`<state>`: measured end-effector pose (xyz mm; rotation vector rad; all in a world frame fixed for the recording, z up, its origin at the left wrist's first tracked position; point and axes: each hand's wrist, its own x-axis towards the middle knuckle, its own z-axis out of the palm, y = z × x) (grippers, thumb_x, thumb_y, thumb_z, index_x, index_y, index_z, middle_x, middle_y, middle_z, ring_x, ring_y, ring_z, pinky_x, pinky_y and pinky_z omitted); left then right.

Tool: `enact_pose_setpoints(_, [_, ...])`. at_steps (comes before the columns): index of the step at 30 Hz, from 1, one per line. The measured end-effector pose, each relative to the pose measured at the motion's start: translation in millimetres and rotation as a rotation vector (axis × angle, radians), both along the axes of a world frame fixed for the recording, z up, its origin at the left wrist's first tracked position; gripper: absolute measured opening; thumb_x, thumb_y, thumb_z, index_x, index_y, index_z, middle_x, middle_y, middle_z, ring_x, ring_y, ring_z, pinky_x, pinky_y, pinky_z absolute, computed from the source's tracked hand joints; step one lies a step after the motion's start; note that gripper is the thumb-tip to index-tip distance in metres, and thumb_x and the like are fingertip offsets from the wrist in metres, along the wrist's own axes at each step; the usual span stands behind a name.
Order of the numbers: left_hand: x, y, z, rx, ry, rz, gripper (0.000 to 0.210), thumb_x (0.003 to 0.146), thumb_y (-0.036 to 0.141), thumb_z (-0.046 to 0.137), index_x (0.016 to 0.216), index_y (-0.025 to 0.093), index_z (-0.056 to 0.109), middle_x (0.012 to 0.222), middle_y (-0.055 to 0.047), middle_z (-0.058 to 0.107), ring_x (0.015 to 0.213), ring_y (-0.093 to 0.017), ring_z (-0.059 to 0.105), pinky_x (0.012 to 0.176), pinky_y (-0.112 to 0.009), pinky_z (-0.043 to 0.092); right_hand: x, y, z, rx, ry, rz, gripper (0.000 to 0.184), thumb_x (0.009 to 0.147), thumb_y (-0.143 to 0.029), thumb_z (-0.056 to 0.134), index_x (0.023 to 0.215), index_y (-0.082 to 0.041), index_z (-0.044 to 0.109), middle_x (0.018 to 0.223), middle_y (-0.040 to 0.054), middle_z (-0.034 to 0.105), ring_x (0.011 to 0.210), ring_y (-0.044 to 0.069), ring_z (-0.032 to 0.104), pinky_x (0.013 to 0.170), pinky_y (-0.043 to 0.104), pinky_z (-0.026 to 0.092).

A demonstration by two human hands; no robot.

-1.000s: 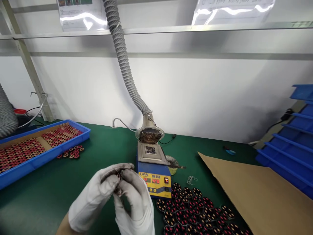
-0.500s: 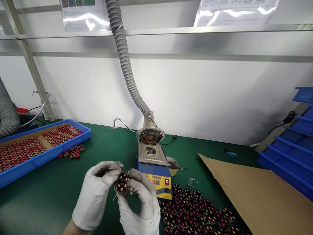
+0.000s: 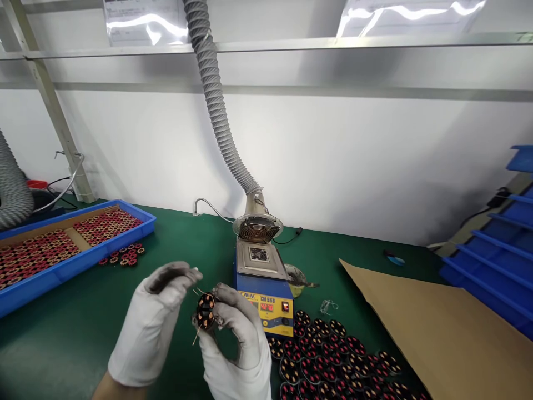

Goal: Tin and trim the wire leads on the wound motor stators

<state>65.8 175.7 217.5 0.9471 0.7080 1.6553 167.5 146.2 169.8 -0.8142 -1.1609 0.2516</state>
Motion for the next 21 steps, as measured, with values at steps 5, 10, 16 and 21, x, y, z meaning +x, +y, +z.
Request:
enact_pose_setpoints(5, [-3.0, -0.7, 3.1, 0.022, 0.149, -0.058, 0.020, 0.061, 0.015, 0.069, 0.081, 0.017, 0.069, 0.091, -0.007, 0.068, 0.086, -0.022, 0.062, 0.071, -0.023, 0.052, 1.4, 1.4, -1.9, 0.037, -0.071, -0.023, 0.044, 0.062, -0.003, 0.070, 0.096, -0.029, 0.059, 0.100, 0.0035, 0.063, 0.093, 0.019, 0.060, 0.080, 0.034, 0.050])
enact_pose_setpoints(10, [1.6, -0.9, -1.2, 0.005, 0.202, -0.111, 0.003, 0.067, 0.017, 0.066, 0.067, 0.016, 0.069, 0.080, -0.006, 0.068, 0.084, -0.022, 0.062, 0.075, -0.023, 0.050, 2.3, 3.1, -7.0, 0.033, -0.161, -0.052, 0.043, 0.064, -0.006, 0.068, 0.100, -0.028, 0.057, 0.103, 0.0043, 0.061, 0.095, 0.018, 0.059, 0.081, 0.032, 0.050])
enact_pose_setpoints(16, [-35.6, 2.3, -15.0, -0.073, 0.104, 0.193, 0.020, 0.070, 0.040, 0.070, 0.079, 0.023, 0.068, 0.091, -0.002, 0.068, 0.099, -0.024, 0.058, 0.089, -0.032, 0.046, 10.0, 3.5, 0.3, -0.050, -0.002, 0.020, 0.039, 0.062, -0.008, 0.071, 0.093, -0.026, 0.056, 0.095, 0.0026, 0.064, 0.085, 0.016, 0.063, 0.068, 0.026, 0.054])
enact_pose_setpoints(21, [-82.4, -45.1, -65.5, -0.006, 0.873, 0.337, 0.019, 0.070, 0.048, 0.064, 0.072, 0.030, 0.069, 0.098, -0.004, 0.066, 0.090, -0.028, 0.062, 0.080, -0.035, 0.052, 59.8, 16.6, 15.3, -0.375, 0.170, 0.320, 0.032, 0.055, -0.019, 0.077, 0.083, -0.022, 0.063, 0.073, 0.0020, 0.069, 0.061, 0.016, 0.063, 0.056, 0.025, 0.053])
